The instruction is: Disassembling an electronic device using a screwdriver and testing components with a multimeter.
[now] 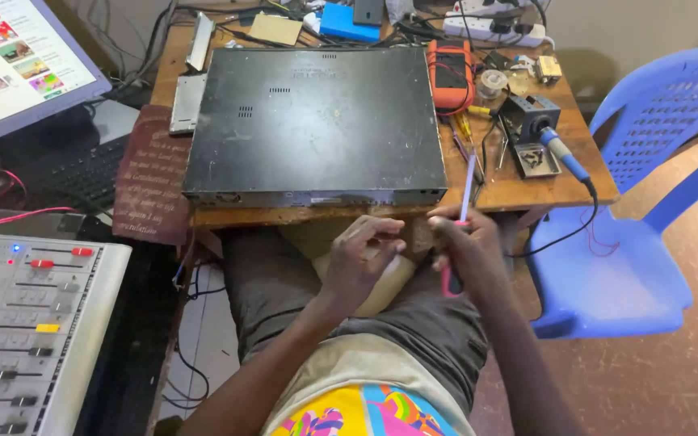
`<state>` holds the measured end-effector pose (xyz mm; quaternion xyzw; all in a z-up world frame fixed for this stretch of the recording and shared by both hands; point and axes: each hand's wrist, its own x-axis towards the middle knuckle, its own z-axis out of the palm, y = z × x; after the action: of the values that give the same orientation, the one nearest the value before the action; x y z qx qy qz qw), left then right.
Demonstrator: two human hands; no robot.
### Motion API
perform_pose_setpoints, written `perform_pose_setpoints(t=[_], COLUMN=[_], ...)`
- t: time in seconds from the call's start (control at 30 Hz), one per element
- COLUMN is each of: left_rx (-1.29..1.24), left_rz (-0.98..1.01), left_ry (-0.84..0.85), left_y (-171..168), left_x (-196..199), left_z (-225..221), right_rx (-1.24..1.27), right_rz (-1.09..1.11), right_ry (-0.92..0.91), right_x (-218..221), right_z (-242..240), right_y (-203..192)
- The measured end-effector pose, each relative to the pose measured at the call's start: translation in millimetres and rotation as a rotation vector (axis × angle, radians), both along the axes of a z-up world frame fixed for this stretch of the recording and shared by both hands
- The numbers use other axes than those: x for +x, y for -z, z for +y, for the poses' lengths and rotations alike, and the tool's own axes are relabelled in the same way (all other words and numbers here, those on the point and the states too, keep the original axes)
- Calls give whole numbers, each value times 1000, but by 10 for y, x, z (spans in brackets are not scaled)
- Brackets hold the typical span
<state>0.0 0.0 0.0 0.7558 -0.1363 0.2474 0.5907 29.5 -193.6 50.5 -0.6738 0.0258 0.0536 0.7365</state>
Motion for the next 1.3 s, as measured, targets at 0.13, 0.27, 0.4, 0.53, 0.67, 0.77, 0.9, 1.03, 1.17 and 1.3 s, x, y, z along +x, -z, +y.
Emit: perform_pose_setpoints(t=[0.13, 0.27, 0.4, 0.53, 0.67, 0.77, 0.9, 1.03, 1.17, 1.3], left_rx=[-6, -147, -246, -258, -651, -957, -1173, -1241, -1339, -1319], left_rz=[6, 65, 77, 75, 255, 375, 416, 429, 483, 485], left_ry=[69, 42, 84, 126, 314, 453, 697, 717, 769, 811], left_y=[-94, -59, -137, 24, 123, 56, -132, -165, -125, -134], left_x=[-162, -372, -476, -528, -474, -416, -374, -379, -358, -330], left_z=[-58, -51, -99, -109, -187, -97, 47, 15, 31, 63], right_rx=[239, 443, 585, 582, 421, 329, 123, 132, 110, 99], right_rz=[88, 289, 404, 352, 219, 232, 327, 337, 323, 330], right_ry=[-28, -87, -174, -272, -283, -296, -386, -381, -411, -418], right_x=[-300, -482, -597, -801, -943, -1118, -1306, -1282, -1261, -1203], right_z=[286, 295, 217, 184, 100, 12, 9, 54, 78, 61], right_y=[169, 215, 232, 189, 243, 271, 70, 218, 71, 91])
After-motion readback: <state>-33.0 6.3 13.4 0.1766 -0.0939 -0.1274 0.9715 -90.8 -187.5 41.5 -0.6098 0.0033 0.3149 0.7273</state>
